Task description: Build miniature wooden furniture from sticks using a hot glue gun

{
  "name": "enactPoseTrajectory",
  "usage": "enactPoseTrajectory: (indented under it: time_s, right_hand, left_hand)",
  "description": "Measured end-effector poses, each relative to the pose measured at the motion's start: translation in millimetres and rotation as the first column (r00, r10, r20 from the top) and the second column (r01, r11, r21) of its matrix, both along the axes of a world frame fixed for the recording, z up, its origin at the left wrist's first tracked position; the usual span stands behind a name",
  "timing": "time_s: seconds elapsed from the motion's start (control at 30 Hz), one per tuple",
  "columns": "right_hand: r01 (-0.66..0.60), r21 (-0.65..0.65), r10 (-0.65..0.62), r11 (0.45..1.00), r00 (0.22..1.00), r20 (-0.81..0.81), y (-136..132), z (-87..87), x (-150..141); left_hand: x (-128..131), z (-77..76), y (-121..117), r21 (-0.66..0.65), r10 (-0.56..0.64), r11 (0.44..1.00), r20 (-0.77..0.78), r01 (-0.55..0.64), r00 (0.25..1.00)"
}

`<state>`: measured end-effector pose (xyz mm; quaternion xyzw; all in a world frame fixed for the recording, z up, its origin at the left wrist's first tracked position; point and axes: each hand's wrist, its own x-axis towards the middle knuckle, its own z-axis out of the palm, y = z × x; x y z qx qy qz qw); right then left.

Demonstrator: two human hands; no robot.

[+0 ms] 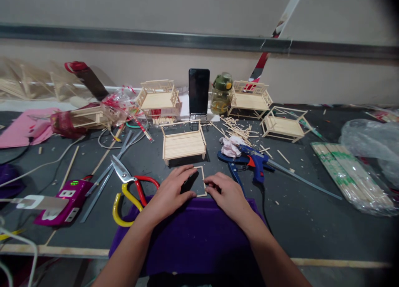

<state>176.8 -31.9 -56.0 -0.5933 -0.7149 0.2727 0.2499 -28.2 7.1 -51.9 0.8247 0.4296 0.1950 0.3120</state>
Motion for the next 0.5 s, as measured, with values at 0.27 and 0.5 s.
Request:
enactPoseTrajectory:
  time_s: [0.27, 0.5]
  right_hand:
    - [-0.003, -0.003, 0.003, 1.0, 1.0, -0.003, 1.2, 1.3, -0.4]
    - [0.057, 0.042, -0.051, 0.997, 0.988, -0.145, -1.3, 4.1, 0.4]
  left_hand:
    - [-0.4, -0.7, 0.1, -0.001, 0.0, 1.0, 0.013, 0.0, 1.0]
    - [1.9, 2.3, 1.5, -0.023, 0.163, 0.987, 0.208, -0.161, 0.965]
